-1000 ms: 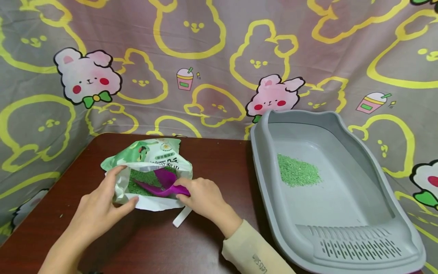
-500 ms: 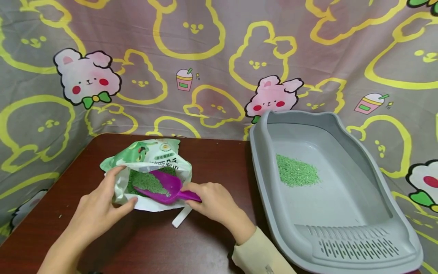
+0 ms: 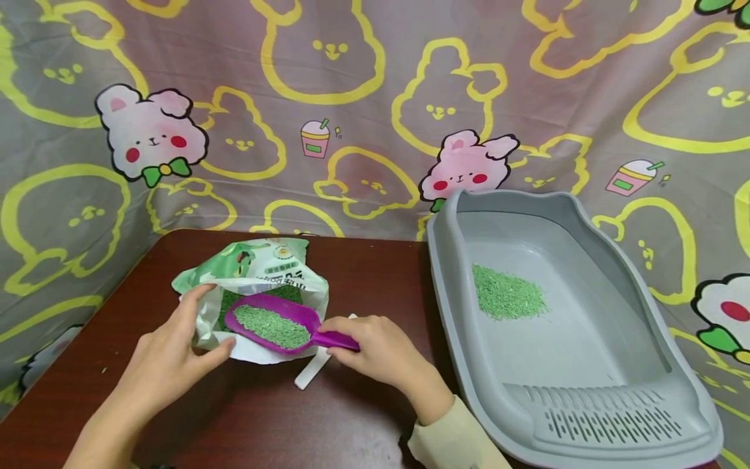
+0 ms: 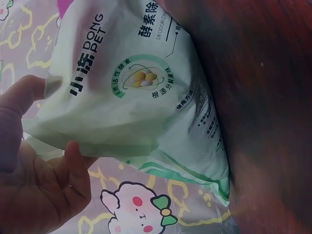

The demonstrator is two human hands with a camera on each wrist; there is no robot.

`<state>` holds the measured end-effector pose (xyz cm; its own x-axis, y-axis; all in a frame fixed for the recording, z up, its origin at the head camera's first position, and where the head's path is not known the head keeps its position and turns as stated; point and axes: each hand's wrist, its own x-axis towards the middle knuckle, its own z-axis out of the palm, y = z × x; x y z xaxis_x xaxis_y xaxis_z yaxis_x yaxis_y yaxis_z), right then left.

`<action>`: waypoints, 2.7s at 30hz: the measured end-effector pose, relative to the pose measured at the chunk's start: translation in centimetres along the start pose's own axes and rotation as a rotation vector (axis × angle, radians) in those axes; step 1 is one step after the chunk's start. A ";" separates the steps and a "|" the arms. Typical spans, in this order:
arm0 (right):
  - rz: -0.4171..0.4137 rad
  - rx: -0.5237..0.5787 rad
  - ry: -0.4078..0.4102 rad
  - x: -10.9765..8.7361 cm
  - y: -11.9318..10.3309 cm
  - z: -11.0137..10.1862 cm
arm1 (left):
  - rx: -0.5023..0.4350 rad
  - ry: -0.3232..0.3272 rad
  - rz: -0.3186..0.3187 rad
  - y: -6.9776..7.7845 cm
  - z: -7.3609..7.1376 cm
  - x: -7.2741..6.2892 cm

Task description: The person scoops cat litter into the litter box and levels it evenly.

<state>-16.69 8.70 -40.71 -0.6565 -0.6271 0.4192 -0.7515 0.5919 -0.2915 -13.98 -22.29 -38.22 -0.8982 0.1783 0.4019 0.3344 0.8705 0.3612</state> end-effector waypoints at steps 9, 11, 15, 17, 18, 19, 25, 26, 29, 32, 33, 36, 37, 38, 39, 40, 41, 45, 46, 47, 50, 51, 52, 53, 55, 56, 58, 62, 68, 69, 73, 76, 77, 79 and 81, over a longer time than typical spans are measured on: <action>-0.012 0.037 0.035 -0.5 -1.0 -1.9 | 0.000 0.002 0.005 -0.1 0.0 0.1; -0.021 0.037 0.051 -0.7 -1.1 -2.2 | -0.001 -0.002 0.004 -0.1 0.0 0.1; -0.017 0.028 0.065 -0.8 -1.3 -2.9 | 0.000 -0.013 -0.009 -0.1 0.0 0.0; -0.002 0.026 0.064 -0.9 -1.4 -3.3 | 0.000 -0.016 -0.015 -0.1 0.0 0.1; 0.009 0.029 0.061 -0.9 -1.5 -3.5 | -0.001 -0.018 -0.017 -0.1 0.0 0.1; 0.017 0.029 0.058 -0.9 -1.5 -3.7 | -0.002 -0.019 -0.018 -0.1 0.0 0.1; 0.052 0.012 0.048 -0.8 -1.9 -4.5 | -0.002 -0.027 -0.018 -0.1 0.0 0.1; 0.052 0.005 0.048 -0.8 -2.0 -4.7 | -0.003 -0.027 -0.019 -0.1 0.0 0.1; 0.053 0.004 0.049 -0.8 -2.3 -5.2 | -0.007 -0.025 -0.021 -0.1 0.0 0.1; 0.069 0.013 0.048 -1.0 -2.7 -5.9 | -0.013 -0.025 -0.020 -0.2 -0.1 0.1; 0.079 0.019 0.050 -1.0 -2.8 -6.2 | -0.013 -0.028 -0.022 -0.2 -0.1 0.1; 0.113 0.022 0.055 -1.1 -3.1 -7.2 | -0.017 -0.032 -0.025 -0.2 -0.1 0.1; 0.125 0.023 0.057 -1.2 -3.2 -7.5 | -0.018 -0.032 -0.026 -0.2 -0.1 0.1; 0.134 0.024 0.061 -1.2 -3.3 -7.8 | -0.019 -0.031 -0.025 -0.1 -0.1 0.1; 0.140 0.019 0.066 -1.2 -3.3 -8.1 | -0.022 -0.030 -0.024 -0.1 -0.1 0.1; 0.150 0.012 0.069 -1.2 -3.3 -8.4 | -0.024 -0.027 -0.023 -0.2 0.0 0.1; 0.153 0.005 0.075 -1.2 -3.4 -8.7 | -0.025 -0.026 -0.023 -0.2 0.0 0.1; 0.174 -0.019 0.098 -1.4 -3.2 -9.9 | -0.029 -0.021 -0.022 -0.2 0.0 0.1; 0.181 -0.020 0.105 -1.5 -3.2 -10.2 | -0.029 -0.021 -0.022 -0.2 0.0 0.1; 0.182 -0.022 0.114 -1.6 -3.1 -10.6 | -0.029 -0.020 -0.022 -0.2 0.0 0.1; 0.210 -0.017 0.124 -1.9 -2.9 -11.8 | -0.027 -0.021 -0.024 -0.2 0.0 0.1; 0.219 -0.018 0.127 -2.0 -2.9 -12.2 | -0.027 -0.021 -0.023 -0.2 0.0 0.1; 0.232 -0.024 0.127 -2.2 -2.8 -12.6 | -0.026 -0.020 -0.023 -0.1 -0.1 0.1; 0.242 -0.030 0.127 -2.2 -2.7 -13.1 | -0.027 -0.019 -0.023 -0.1 -0.1 0.1; 0.258 -0.034 0.120 -2.3 -2.5 -13.9 | -0.026 -0.019 -0.025 -0.1 -0.1 0.1; 0.264 -0.042 0.116 -2.4 -2.4 -14.3 | -0.026 -0.019 -0.025 -0.1 -0.1 0.1; 0.280 -0.053 0.106 -2.5 -2.2 -15.1 | -0.026 -0.020 -0.025 -0.1 -0.1 0.1; 0.265 -0.069 0.107 -2.9 -1.4 -16.5 | -0.024 -0.023 -0.020 -0.1 0.0 0.1; 0.286 -0.132 0.127 -3.8 -0.1 -18.1 | -0.021 -0.023 -0.023 0.0 -0.1 0.1; 0.300 -0.131 0.128 -4.0 0.0 -18.3 | -0.021 -0.025 -0.025 0.0 -0.1 0.1; 0.324 -0.122 0.146 -4.7 0.6 -19.2 | -0.024 -0.027 -0.028 0.0 -0.1 0.1; 0.316 -0.132 0.168 -5.2 1.0 -19.7 | -0.025 -0.030 -0.031 0.0 -0.1 0.1; 0.316 -0.139 0.171 -5.4 1.2 -19.8 | -0.024 -0.029 -0.032 0.0 -0.1 0.1; 0.320 -0.142 0.173 -5.7 1.4 -20.1 | -0.022 -0.029 -0.036 0.0 -0.1 0.0; 0.325 -0.145 0.173 -6.1 1.7 -20.3 | -0.022 -0.029 -0.039 0.0 -0.1 0.0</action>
<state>-12.61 23.84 -26.33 -0.8285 -0.3078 0.4679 -0.4811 0.8188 -0.3133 -13.95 -22.36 -38.14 -0.9185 0.1583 0.3623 0.3052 0.8665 0.3950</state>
